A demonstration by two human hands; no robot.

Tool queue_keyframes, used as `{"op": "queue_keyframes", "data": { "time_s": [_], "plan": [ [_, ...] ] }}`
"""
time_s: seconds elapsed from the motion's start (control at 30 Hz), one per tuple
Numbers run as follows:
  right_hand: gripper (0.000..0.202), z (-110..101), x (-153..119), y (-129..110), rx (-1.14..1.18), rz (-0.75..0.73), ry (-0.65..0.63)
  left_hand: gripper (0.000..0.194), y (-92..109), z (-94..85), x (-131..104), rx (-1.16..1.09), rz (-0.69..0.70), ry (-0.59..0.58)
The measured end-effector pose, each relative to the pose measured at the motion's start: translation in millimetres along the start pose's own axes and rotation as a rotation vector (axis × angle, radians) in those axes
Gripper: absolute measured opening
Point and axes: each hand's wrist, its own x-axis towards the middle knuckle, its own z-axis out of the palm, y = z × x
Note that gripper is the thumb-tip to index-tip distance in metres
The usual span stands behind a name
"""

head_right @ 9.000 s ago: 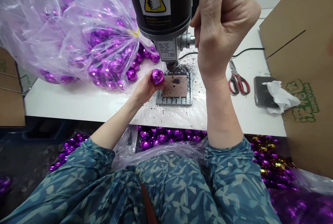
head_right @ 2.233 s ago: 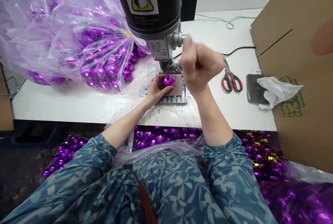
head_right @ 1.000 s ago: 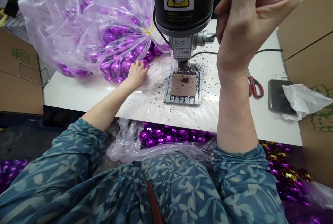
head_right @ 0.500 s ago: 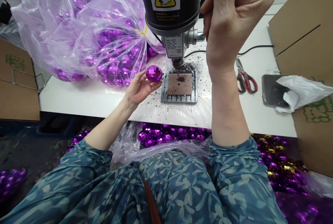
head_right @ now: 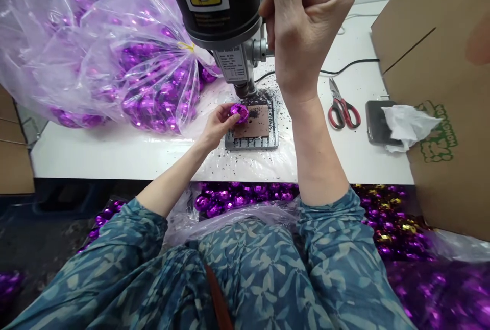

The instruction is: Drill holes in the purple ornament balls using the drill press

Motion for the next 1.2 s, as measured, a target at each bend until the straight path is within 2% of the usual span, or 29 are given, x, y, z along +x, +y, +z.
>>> {"op": "queue_keyframes", "data": {
  "time_s": [0.23, 0.33, 0.47, 0.6, 0.7, 0.87, 0.97, 1.1, 1.2],
  "plan": [
    [0.065, -2.6, 0.8, -12.8, -0.199, 0.105, -0.106, 0.060, -9.6, 8.5, 9.6, 0.119, 0.049, 0.024],
    [0.065, -2.9, 0.7, -12.6, -0.165, 0.062, -0.057, 0.063, -5.3, 13.8, 7.8, 0.223, 0.073, 0.032],
    [0.062, -3.5, 0.2, -12.9, -0.089, 0.074, -0.074, 0.060, -3.2, 20.9, 2.7, 0.348, 0.163, 0.056],
    [0.060, -5.1, -4.7, -15.1, -0.126, 0.054, -0.060, 0.062, -10.5, 25.5, -0.3, 0.256, 0.208, 0.000],
    [0.054, -8.6, -10.6, -16.5, -0.033, 0.013, -0.060, 0.063, -15.4, 26.9, -0.7, 0.224, 0.217, -0.007],
    [0.044, -19.6, -13.9, -21.3, 0.005, 0.069, -0.140, 0.062, -21.2, 27.3, -0.1, 0.261, 0.255, 0.004],
    [0.045, -24.1, -13.3, -22.5, -0.006, 0.098, -0.200, 0.062, -25.4, 26.6, 0.3, 0.278, 0.280, 0.008],
    [0.044, -28.1, -18.8, -20.3, -0.019, 0.013, -0.178, 0.062, -26.3, 25.6, 0.2, 0.274, 0.297, -0.013],
    [0.028, -32.9, -25.0, -17.2, -0.022, -0.022, -0.167, 0.062, -24.4, 25.3, -0.1, 0.289, 0.296, -0.024]
  ]
}}
